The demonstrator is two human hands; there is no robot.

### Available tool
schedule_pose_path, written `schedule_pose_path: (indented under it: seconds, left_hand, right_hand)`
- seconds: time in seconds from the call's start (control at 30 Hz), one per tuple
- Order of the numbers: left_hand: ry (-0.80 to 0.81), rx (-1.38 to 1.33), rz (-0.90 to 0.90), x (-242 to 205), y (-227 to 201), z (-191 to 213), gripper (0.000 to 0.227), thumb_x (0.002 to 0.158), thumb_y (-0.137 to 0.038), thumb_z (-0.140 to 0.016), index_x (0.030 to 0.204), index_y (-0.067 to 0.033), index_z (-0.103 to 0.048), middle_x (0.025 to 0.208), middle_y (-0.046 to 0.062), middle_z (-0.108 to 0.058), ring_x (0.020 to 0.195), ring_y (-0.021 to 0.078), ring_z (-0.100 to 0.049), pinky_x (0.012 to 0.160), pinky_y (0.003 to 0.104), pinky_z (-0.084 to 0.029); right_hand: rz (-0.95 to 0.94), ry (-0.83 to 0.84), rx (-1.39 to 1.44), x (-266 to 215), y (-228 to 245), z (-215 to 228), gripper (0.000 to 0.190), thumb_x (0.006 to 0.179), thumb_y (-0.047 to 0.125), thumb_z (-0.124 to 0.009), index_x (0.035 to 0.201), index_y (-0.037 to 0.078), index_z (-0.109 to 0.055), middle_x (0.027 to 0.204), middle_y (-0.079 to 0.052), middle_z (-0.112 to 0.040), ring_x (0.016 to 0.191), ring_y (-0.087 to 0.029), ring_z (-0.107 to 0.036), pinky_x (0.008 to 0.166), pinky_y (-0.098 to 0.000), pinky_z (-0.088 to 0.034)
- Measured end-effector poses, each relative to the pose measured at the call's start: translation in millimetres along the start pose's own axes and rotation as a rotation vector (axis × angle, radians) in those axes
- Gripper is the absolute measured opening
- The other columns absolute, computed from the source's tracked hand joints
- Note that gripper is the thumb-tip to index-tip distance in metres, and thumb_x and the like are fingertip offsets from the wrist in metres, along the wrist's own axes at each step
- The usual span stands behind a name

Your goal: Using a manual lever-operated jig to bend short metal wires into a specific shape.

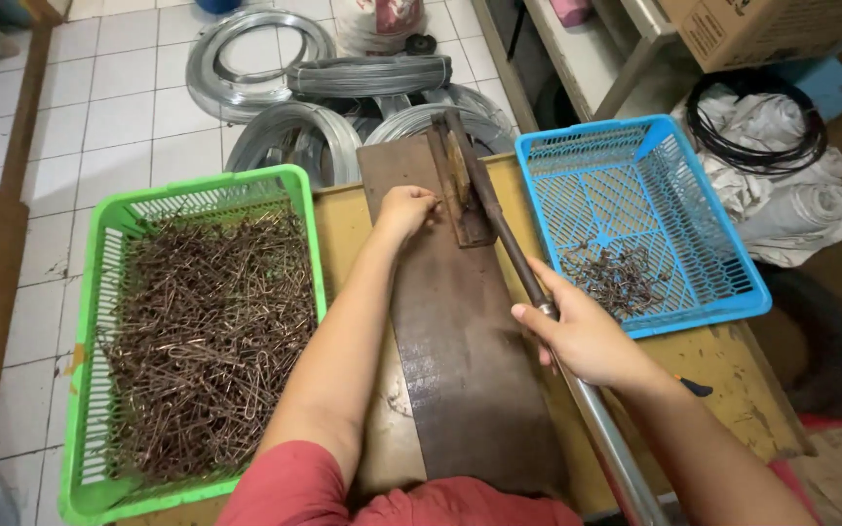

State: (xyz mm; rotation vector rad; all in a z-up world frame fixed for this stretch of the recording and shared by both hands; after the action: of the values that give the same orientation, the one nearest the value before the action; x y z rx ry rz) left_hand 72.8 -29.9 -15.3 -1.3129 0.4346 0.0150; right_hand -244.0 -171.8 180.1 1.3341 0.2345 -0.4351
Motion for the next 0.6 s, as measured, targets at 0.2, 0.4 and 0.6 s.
schedule_pose_path:
  seconds: [0.2,0.4,0.6]
  left_hand:
    - [0.046,-0.091,-0.062,2,3,-21,0.026,0.094,-0.013,-0.08,0.119,-0.0041,-0.082,0.099,0.016,-0.083,0.088,0.0186,-0.078,0.074,0.032,-0.068]
    - [-0.054,0.021,-0.113,6,-3,-14,0.027,0.088,-0.033,-0.089,0.112,-0.0215,-0.086,0.092,0.0,-0.082,0.087,0.0114,-0.076,0.077,0.028,-0.062]
    - [0.101,-0.193,-0.163,7,0,-24,0.031,0.096,-0.006,-0.071,0.126,-0.0068,-0.08,0.111,0.016,-0.083,0.097,0.0208,-0.082,0.086,0.03,-0.067]
  right_hand:
    - [-0.018,-0.021,-0.046,2,-22,-3,0.083,0.098,0.004,-0.068,0.171,0.015,-0.031,0.075,-0.02,-0.067,0.044,-0.028,-0.072,0.032,-0.0368,-0.059]
    - [-0.107,-0.047,-0.151,0,-33,-6,0.081,0.098,0.011,-0.071,0.171,0.024,-0.038,0.075,-0.018,-0.07,0.048,-0.029,-0.074,0.039,-0.0345,-0.06]
    - [-0.162,-0.077,-0.2,-4,-38,-9,0.079,0.098,0.015,-0.071,0.169,0.032,-0.041,0.075,-0.019,-0.075,0.052,-0.028,-0.076,0.044,-0.0341,-0.062]
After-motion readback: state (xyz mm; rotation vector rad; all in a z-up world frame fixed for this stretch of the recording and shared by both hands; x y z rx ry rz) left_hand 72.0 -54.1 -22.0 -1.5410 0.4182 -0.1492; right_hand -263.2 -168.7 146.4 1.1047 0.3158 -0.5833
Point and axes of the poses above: each hand's wrist, its own x-axis towards the middle knuckle, its own z-axis out of the back of the hand, y = z × x, the point moved 7 cm from there along x, towards the middle knuckle
